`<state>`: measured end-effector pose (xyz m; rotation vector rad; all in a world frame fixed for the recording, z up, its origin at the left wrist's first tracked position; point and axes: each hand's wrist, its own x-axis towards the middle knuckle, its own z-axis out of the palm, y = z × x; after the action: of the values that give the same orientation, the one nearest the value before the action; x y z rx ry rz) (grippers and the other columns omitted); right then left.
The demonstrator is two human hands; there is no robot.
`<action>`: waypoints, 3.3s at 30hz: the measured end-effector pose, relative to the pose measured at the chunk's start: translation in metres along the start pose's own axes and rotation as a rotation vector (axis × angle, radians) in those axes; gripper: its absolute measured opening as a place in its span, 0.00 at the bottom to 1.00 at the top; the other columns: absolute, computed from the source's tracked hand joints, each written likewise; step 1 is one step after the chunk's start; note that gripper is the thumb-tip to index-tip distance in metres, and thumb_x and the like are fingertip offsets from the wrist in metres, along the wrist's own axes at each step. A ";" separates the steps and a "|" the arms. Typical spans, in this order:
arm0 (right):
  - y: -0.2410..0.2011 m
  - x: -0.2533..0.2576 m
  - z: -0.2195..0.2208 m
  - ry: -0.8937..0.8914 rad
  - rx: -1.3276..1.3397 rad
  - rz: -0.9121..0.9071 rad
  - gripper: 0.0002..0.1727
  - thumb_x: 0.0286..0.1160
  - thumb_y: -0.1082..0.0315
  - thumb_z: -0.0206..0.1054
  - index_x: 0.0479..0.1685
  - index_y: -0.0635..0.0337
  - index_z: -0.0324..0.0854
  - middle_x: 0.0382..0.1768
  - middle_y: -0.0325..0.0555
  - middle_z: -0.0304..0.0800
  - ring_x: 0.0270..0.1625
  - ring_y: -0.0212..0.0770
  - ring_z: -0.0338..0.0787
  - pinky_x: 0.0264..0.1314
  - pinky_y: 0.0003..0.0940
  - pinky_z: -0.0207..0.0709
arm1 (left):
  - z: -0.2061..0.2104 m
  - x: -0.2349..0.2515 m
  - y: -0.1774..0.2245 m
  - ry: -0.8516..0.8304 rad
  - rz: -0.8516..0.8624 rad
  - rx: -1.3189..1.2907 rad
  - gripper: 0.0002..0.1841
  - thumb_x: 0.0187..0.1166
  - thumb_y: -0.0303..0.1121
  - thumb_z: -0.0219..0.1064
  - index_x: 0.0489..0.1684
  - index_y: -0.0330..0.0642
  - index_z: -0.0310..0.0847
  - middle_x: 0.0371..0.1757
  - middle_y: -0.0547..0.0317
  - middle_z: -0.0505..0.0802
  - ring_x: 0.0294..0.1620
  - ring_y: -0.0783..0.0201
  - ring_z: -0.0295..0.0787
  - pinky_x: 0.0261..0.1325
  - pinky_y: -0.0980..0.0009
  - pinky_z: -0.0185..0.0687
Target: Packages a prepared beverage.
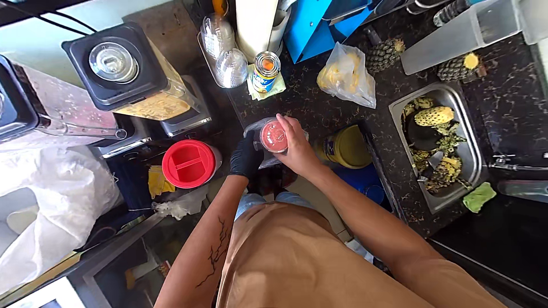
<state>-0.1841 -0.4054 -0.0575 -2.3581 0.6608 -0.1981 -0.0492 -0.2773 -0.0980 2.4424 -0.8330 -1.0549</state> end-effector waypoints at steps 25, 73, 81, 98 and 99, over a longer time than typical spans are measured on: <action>0.028 0.160 -0.119 0.205 0.541 0.160 0.15 0.83 0.62 0.67 0.59 0.63 0.86 0.50 0.51 0.93 0.45 0.42 0.95 0.49 0.44 0.93 | -0.091 -0.078 0.067 0.553 -0.001 -0.149 0.38 0.68 0.59 0.76 0.73 0.44 0.75 0.57 0.44 0.87 0.51 0.49 0.87 0.54 0.44 0.84; -0.081 0.168 -0.172 0.343 0.499 -0.776 0.11 0.80 0.75 0.63 0.54 0.74 0.77 0.38 0.50 0.88 0.31 0.34 0.85 0.31 0.32 0.83 | -0.091 -0.084 0.058 0.473 0.237 -1.440 0.27 0.84 0.23 0.55 0.82 0.54 0.72 0.62 0.58 0.89 0.27 0.74 0.77 0.26 0.80 0.73; -0.066 0.130 -0.084 -0.246 0.330 -0.925 0.09 0.75 0.72 0.68 0.49 0.66 0.87 0.39 0.47 0.91 0.34 0.35 0.88 0.37 0.33 0.87 | -0.095 -0.084 0.062 0.474 0.284 -1.470 0.25 0.90 0.30 0.50 0.86 0.57 0.66 0.58 0.58 0.89 0.19 0.77 0.69 0.20 0.83 0.63; -0.067 0.112 -0.094 -0.644 -0.327 -0.660 0.15 0.80 0.59 0.68 0.58 0.52 0.91 0.54 0.51 0.94 0.57 0.57 0.93 0.58 0.65 0.84 | -0.132 -0.108 0.109 0.365 0.045 -1.040 0.20 0.85 0.31 0.63 0.74 0.45 0.76 0.54 0.53 0.91 0.35 0.66 0.85 0.33 0.68 0.83; -0.062 0.116 -0.094 -0.581 -0.244 -0.628 0.14 0.80 0.60 0.67 0.57 0.50 0.92 0.54 0.48 0.95 0.57 0.52 0.93 0.60 0.61 0.85 | -0.132 -0.106 0.101 0.374 0.046 -1.062 0.19 0.85 0.33 0.63 0.74 0.48 0.76 0.53 0.56 0.91 0.34 0.65 0.86 0.33 0.68 0.83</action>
<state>-0.0885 -0.4781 0.0505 -2.6048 -0.3583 0.3102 -0.0473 -0.2760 0.0988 1.5954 -0.1109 -0.6976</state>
